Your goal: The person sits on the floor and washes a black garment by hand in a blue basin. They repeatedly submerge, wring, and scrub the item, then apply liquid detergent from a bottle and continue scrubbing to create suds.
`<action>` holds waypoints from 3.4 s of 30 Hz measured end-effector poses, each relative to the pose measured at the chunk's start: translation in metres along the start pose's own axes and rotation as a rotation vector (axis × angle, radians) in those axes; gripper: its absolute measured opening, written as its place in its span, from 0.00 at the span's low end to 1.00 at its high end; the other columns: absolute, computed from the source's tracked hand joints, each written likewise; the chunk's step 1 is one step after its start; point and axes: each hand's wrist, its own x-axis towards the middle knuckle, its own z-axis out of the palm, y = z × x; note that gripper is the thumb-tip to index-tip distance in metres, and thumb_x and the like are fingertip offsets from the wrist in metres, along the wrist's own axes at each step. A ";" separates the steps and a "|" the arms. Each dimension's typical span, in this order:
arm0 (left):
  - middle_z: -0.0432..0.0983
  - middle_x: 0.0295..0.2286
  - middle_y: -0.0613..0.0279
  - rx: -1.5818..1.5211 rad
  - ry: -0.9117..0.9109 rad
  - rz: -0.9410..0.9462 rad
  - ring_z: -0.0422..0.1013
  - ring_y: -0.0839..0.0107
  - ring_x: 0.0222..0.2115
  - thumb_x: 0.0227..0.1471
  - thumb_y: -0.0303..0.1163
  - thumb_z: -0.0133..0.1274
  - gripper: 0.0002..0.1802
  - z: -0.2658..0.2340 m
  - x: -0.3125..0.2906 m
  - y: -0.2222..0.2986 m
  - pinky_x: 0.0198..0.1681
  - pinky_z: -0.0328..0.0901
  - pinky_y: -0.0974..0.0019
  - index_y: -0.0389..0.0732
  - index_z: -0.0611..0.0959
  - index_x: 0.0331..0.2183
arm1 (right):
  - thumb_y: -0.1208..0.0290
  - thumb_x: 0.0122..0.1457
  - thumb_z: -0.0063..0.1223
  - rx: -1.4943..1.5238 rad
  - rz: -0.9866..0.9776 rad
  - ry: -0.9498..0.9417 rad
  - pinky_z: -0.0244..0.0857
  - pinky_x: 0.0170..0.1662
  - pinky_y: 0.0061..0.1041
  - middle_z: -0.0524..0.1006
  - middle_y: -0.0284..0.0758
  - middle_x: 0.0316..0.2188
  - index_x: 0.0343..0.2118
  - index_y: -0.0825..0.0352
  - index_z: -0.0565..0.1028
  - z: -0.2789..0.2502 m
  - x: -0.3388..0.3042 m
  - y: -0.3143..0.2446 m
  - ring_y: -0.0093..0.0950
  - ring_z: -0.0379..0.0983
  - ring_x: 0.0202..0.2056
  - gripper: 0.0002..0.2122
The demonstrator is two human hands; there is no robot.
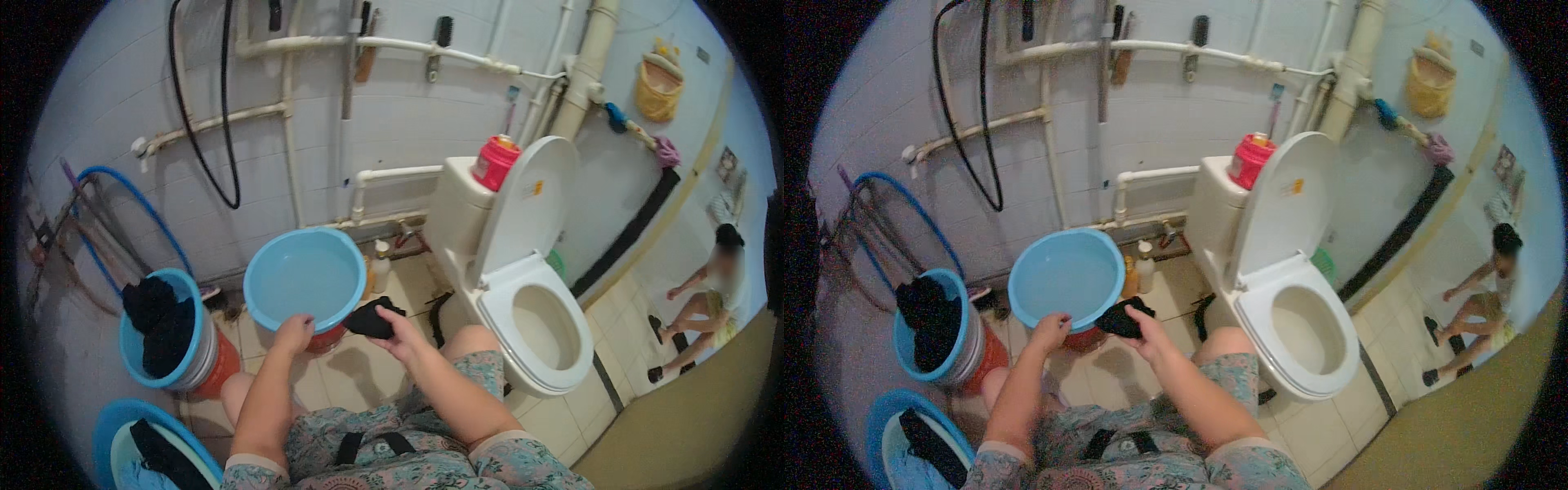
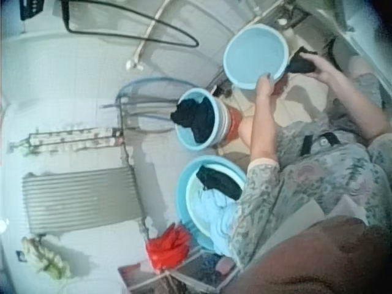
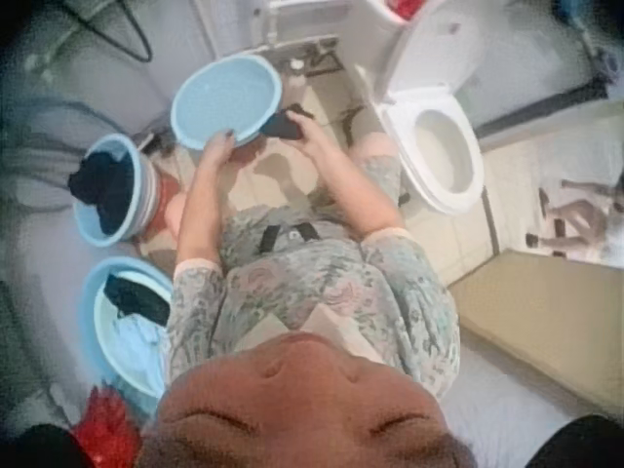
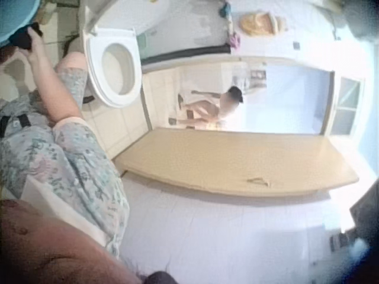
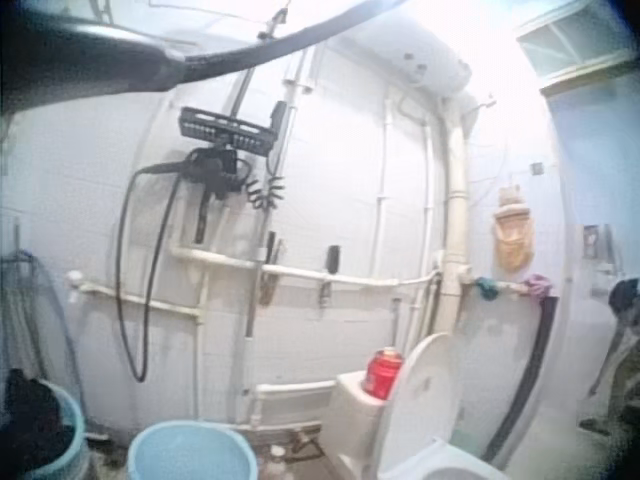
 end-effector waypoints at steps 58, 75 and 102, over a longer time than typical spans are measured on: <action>0.73 0.35 0.50 0.257 -0.524 0.240 0.69 0.57 0.36 0.49 0.43 0.45 0.18 0.043 0.017 0.005 0.41 0.63 0.59 0.43 0.76 0.39 | 0.66 0.53 0.51 0.167 0.115 0.091 0.65 0.46 0.42 0.70 0.38 0.43 0.44 0.61 0.66 -0.053 0.033 0.029 0.35 0.68 0.44 0.16; 0.68 0.42 0.63 -2.048 -0.402 -0.216 0.66 0.68 0.43 0.52 0.59 0.33 0.30 -0.022 -0.004 0.077 0.46 0.63 0.61 0.47 0.68 0.46 | 0.61 0.43 0.58 -1.518 -1.290 -0.202 0.41 0.57 0.44 0.59 0.43 0.53 0.48 0.63 0.64 0.085 0.002 0.034 0.45 0.51 0.56 0.28; 0.69 0.42 0.50 -0.913 0.355 -0.368 0.66 0.59 0.43 0.54 0.54 0.36 0.31 -0.078 0.047 -0.013 0.45 0.60 0.57 0.36 0.70 0.46 | 0.59 0.60 0.35 -0.346 -0.361 0.185 0.61 0.38 0.30 0.70 0.37 0.32 0.33 0.65 0.70 0.088 0.193 -0.007 0.29 0.65 0.34 0.14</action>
